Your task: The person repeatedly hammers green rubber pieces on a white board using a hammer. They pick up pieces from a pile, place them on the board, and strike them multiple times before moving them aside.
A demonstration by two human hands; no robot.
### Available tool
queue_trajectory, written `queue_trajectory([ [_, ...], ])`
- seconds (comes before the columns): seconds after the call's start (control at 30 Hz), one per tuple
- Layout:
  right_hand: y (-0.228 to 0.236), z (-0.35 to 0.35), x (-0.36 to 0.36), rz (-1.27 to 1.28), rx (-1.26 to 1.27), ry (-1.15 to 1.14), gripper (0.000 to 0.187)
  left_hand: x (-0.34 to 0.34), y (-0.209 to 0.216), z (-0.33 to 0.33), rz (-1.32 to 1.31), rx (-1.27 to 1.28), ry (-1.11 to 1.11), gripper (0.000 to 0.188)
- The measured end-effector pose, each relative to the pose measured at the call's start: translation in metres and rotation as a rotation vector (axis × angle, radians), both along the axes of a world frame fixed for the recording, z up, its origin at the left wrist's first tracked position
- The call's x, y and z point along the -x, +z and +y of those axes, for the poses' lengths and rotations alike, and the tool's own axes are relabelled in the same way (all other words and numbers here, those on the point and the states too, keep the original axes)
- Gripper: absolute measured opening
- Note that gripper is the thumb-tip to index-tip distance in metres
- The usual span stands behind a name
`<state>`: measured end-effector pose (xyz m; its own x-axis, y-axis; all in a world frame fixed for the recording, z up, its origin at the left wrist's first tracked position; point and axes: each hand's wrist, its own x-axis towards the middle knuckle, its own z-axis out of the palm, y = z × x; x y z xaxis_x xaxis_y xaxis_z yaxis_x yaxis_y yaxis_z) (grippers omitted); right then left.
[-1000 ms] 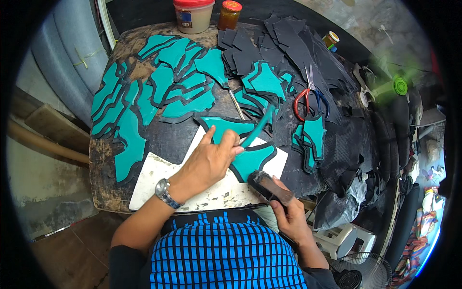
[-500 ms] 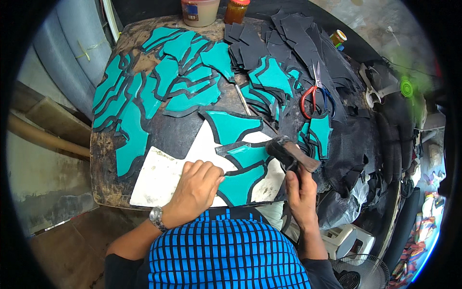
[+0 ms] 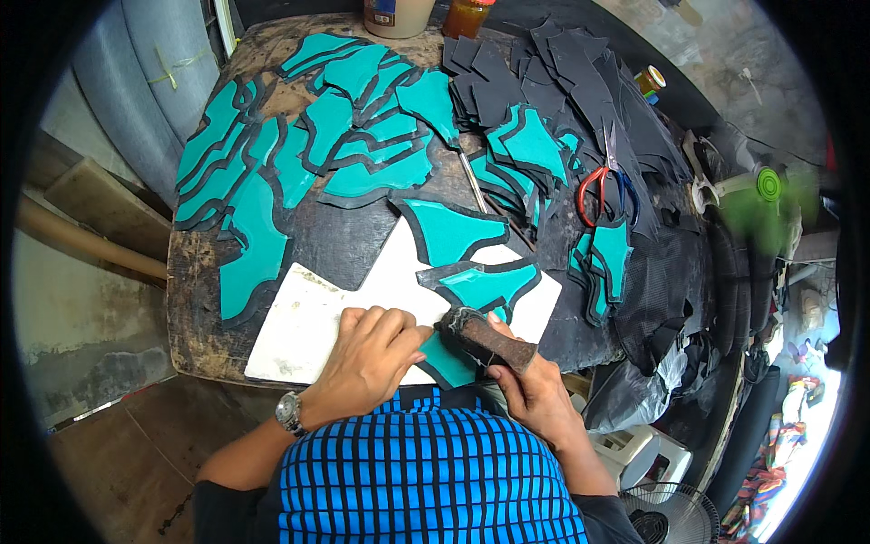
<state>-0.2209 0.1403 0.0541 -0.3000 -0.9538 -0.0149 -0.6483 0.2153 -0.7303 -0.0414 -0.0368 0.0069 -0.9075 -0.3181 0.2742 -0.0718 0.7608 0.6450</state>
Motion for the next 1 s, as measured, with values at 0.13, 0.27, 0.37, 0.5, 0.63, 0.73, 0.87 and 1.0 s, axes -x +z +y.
queue_trajectory([
  [0.13,-0.003,0.000,0.001,0.021,0.042,0.017,0.060,-0.004,-0.003,0.005,0.018,0.094,0.019,0.021],
  [0.27,-0.004,0.001,-0.001,0.016,0.052,-0.011,0.061,-0.003,-0.008,0.008,0.075,0.189,0.044,0.017],
  [0.37,-0.003,0.000,-0.004,-0.012,0.118,-0.014,0.063,-0.003,-0.009,0.009,0.107,0.222,0.050,0.015],
  [0.5,-0.003,-0.002,-0.005,-0.010,0.046,0.049,0.064,-0.005,-0.008,0.008,0.101,0.206,0.024,0.014],
  [0.63,-0.005,-0.004,0.000,0.062,0.028,0.075,0.068,-0.012,-0.007,0.007,0.081,0.190,0.026,0.017],
  [0.73,-0.006,-0.005,0.003,0.061,0.028,0.077,0.070,-0.019,-0.009,0.005,0.095,0.113,0.033,0.019],
  [0.87,-0.004,-0.006,0.004,0.093,0.100,0.090,0.072,-0.024,-0.010,0.007,0.099,0.134,0.051,0.021],
  [1.0,-0.005,-0.011,0.003,0.078,0.040,0.221,0.073,-0.024,-0.011,0.007,0.113,0.124,0.049,0.016],
])
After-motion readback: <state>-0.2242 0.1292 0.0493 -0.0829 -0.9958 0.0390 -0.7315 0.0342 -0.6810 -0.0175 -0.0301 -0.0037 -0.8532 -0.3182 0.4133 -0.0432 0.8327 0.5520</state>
